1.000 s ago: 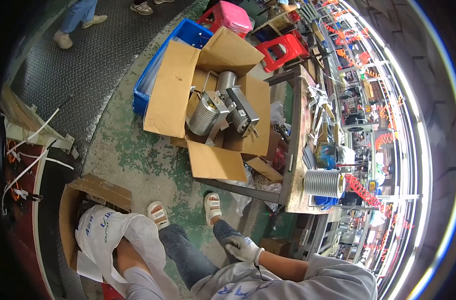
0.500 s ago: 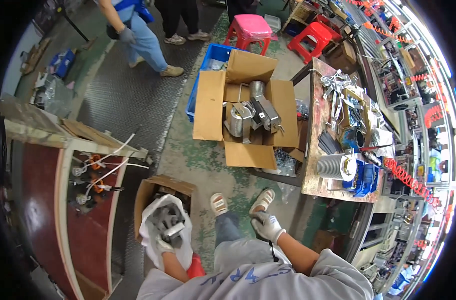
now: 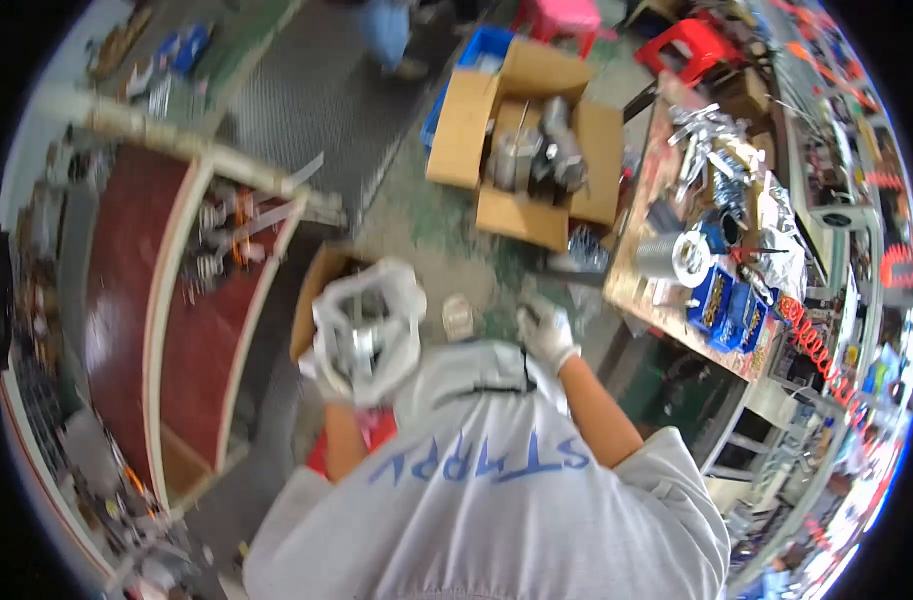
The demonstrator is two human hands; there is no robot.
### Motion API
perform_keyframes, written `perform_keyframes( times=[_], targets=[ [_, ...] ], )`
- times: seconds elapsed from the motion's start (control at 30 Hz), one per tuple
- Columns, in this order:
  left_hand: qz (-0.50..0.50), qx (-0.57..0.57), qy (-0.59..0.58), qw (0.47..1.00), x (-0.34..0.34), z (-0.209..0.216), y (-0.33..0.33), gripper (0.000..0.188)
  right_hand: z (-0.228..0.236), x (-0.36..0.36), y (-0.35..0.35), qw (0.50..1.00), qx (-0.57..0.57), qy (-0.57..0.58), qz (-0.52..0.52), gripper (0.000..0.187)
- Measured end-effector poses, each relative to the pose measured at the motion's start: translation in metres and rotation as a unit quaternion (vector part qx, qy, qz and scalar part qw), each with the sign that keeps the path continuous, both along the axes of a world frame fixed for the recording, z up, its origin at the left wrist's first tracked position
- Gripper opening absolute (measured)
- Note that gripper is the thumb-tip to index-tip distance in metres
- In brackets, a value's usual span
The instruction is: Installing screws into a metal housing component using an electric power screwdriver at a workshop bench.
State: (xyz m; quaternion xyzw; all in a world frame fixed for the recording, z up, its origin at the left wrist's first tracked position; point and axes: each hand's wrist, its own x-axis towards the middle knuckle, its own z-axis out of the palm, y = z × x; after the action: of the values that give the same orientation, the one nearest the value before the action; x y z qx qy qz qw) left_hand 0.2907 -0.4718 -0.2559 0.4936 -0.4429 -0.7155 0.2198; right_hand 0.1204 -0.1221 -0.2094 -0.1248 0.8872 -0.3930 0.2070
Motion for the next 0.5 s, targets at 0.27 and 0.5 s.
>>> perform_keyframes(
  times=[0.27,0.5],
  targets=[
    [0.034,0.023,-0.150,0.988,0.028,-0.048,-0.018,0.022,-0.021,-0.013,0.023,0.997,-0.028,-0.014,-0.064,0.025],
    [-0.144,-0.296,-0.358,0.874,0.060,-0.089,-0.039,0.031,-0.038,-0.011,0.038,0.998,-0.045,-0.006,-0.037,0.023]
  ],
)
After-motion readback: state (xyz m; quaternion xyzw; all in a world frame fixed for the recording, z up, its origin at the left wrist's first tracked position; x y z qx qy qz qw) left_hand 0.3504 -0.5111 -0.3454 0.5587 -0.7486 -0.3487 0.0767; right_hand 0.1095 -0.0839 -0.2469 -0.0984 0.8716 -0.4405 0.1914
